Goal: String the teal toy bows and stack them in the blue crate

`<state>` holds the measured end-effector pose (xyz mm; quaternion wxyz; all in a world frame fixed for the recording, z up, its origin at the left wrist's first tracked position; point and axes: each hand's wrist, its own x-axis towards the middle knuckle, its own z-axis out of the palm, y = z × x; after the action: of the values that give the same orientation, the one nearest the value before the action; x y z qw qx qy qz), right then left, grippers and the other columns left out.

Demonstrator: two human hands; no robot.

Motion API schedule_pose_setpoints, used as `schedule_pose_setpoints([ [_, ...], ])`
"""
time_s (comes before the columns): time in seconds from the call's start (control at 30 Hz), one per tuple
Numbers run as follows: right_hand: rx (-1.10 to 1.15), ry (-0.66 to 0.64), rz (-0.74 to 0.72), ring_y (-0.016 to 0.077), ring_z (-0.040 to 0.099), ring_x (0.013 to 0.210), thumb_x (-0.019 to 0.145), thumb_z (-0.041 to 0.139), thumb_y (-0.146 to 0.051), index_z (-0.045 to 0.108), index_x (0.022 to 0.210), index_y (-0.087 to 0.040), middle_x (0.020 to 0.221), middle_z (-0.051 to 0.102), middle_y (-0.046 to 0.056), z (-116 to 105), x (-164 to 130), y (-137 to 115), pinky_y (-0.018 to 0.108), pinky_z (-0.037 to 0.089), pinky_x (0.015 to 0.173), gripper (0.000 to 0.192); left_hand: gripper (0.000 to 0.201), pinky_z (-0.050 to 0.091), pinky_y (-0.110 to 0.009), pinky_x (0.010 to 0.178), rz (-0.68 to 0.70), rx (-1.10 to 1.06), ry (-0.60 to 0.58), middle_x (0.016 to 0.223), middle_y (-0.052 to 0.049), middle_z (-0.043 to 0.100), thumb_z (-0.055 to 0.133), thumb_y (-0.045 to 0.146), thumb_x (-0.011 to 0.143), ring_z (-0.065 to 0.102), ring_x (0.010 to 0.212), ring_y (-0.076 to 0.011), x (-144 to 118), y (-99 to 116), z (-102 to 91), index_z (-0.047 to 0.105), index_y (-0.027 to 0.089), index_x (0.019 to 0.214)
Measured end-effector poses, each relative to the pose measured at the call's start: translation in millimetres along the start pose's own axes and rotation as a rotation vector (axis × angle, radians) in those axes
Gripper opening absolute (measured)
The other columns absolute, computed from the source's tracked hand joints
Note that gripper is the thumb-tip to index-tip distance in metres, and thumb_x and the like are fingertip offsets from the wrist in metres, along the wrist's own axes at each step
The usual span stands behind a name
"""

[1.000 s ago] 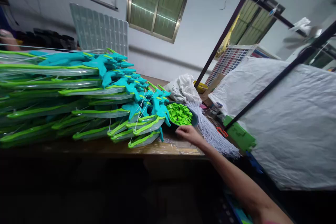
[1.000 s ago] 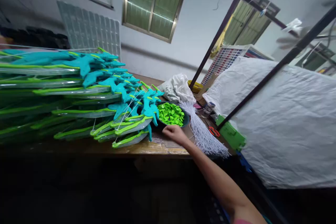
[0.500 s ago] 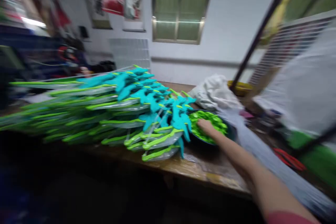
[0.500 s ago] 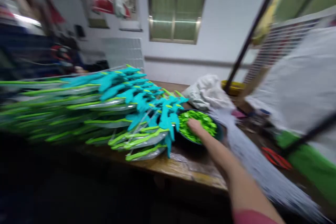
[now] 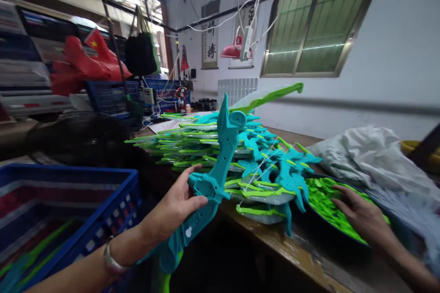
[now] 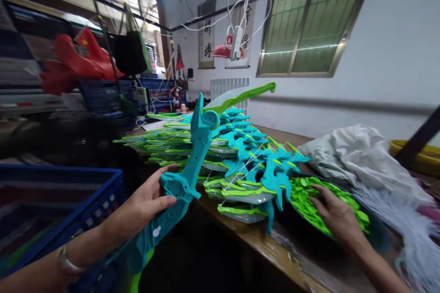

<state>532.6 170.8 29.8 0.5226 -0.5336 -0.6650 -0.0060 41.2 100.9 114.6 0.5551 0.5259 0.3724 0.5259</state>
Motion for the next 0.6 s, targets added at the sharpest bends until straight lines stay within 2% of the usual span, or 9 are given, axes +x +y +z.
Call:
schedule_pose_setpoints([
  [0.03,-0.044,-0.089,0.019,0.0206,0.069,0.064,0.088,0.068,-0.059,0.074,0.113,-0.032,0.082,0.074,0.007,1,-12,-39,0.031,0.051,0.057,0.037,0.091,0.056,-0.026,0.082,-0.022,0.027,-0.028,0.105,-0.004,0.074,0.087,0.029,0.076,0.068,0.094,-0.0176,-3,-4,1.9,0.032,0.021,0.148],
  [0.07,-0.015,-0.066,-0.033,0.021,0.071,0.069,0.089,0.068,-0.057,0.075,0.11,-0.028,0.084,0.075,0.006,4,-26,-81,0.029,0.054,0.061,0.036,0.087,0.055,-0.028,0.082,-0.044,0.058,-0.057,0.105,-0.004,0.074,0.086,0.028,0.076,0.068,0.093,-0.0183,-6,-8,4.7,0.036,0.021,0.146],
  [0.13,0.095,-0.174,-0.132,0.0206,0.073,0.083,0.094,0.067,-0.042,0.075,0.105,-0.025,0.094,0.075,0.006,10,-55,-159,0.027,0.058,0.071,0.022,0.068,0.054,-0.03,0.084,-0.069,0.124,-0.129,0.104,-0.005,0.075,0.086,0.027,0.075,0.068,0.094,-0.0201,-10,-14,13.7,0.051,0.018,0.133],
  [0.17,0.162,-0.205,-0.18,0.0184,0.073,0.085,0.096,0.065,-0.032,0.074,0.107,-0.025,0.096,0.075,0.004,14,-69,-192,0.024,0.058,0.072,0.015,0.056,0.053,-0.03,0.086,-0.075,0.16,-0.171,0.104,-0.006,0.075,0.085,0.027,0.075,0.068,0.095,-0.0207,-12,-18,19.5,0.058,0.017,0.123],
  [0.23,0.263,-0.265,-0.237,0.0128,0.07,0.083,0.098,0.061,-0.018,0.072,0.113,-0.027,0.096,0.071,0.002,21,-94,-240,0.018,0.056,0.069,0.021,0.035,0.051,-0.03,0.087,-0.081,0.213,-0.26,0.102,-0.006,0.075,0.082,0.026,0.076,0.067,0.095,-0.0208,-17,-25,32.0,0.066,0.016,0.105],
  [0.33,0.318,-0.283,-0.258,0.0103,0.067,0.082,0.097,0.061,-0.009,0.068,0.123,-0.025,0.098,0.067,0.003,30,-119,-269,0.017,0.054,0.068,0.031,0.025,0.049,-0.029,0.083,-0.106,0.235,-0.398,0.095,-0.002,0.073,0.079,0.026,0.078,0.063,0.09,-0.0187,-27,-38,47.1,0.066,0.018,0.097],
  [0.47,0.283,-0.248,-0.238,0.015,0.064,0.089,0.094,0.067,-0.009,0.067,0.111,-0.021,0.093,0.07,0.002,35,-140,-268,0.028,0.054,0.079,0.02,0.02,0.046,-0.028,0.077,-0.155,0.321,-0.561,0.09,0.001,0.066,0.074,0.027,0.078,0.057,0.086,-0.0173,-40,-52,55.8,0.065,0.018,0.094],
  [0.6,0.175,-0.253,-0.173,0.0168,0.061,0.086,0.095,0.068,-0.009,0.066,0.103,-0.021,0.087,0.069,0.001,39,-163,-267,0.033,0.051,0.08,0.015,0.017,0.043,-0.029,0.073,-0.211,0.462,-0.63,0.084,0.001,0.061,0.069,0.028,0.075,0.053,0.082,-0.0187,-51,-64,58.8,0.062,0.018,0.087],
])
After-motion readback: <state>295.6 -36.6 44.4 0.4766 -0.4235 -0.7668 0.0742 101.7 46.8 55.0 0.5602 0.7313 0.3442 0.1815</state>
